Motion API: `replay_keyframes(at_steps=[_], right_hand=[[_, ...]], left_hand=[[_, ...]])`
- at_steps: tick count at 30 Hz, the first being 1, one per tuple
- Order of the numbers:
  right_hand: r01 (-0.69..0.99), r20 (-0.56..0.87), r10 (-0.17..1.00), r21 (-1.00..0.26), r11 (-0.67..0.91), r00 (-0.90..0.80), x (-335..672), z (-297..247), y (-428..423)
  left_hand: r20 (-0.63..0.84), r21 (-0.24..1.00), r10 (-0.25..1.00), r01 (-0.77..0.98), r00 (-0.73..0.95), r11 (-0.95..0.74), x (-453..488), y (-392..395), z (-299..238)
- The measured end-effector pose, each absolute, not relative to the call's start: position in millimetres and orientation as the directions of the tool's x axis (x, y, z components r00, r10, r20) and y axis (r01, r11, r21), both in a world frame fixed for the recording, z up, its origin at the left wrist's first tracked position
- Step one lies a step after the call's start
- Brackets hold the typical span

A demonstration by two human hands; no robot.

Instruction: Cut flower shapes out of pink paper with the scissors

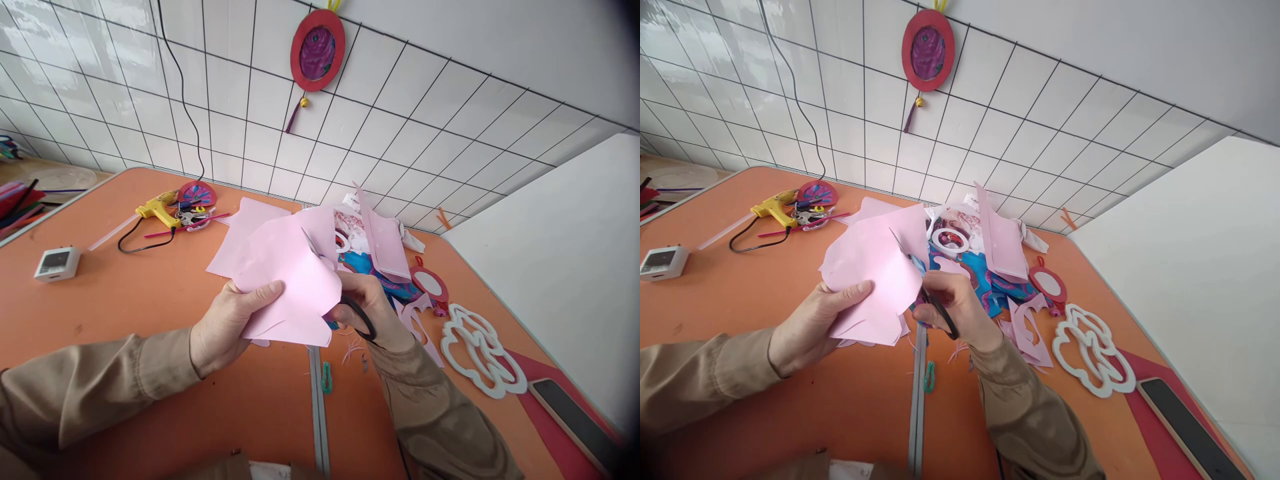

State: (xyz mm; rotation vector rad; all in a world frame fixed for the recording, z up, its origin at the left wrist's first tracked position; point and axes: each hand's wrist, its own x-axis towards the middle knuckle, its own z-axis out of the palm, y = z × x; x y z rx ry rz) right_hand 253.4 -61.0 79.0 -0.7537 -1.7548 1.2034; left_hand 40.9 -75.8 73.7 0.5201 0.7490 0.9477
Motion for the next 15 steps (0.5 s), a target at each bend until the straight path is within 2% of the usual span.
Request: replay_keyframes(at_steps=[7, 15], right_hand=[[-0.023, 0.295, 0.846, -0.948, 0.319, -0.444, 254.7, 75.7, -61.2], [0.029, 0.269, 0.853, -0.949, 0.315, -0.446, 257.2, 76.6, -61.3]], left_hand=[[-0.338, 0.688, 0.862, -0.527, 0.377, 0.5, 41.5, -75.1, 75.0], [-0.344, 0.711, 0.864, -0.499, 0.369, 0.496, 40.8, -74.0, 73.3]])
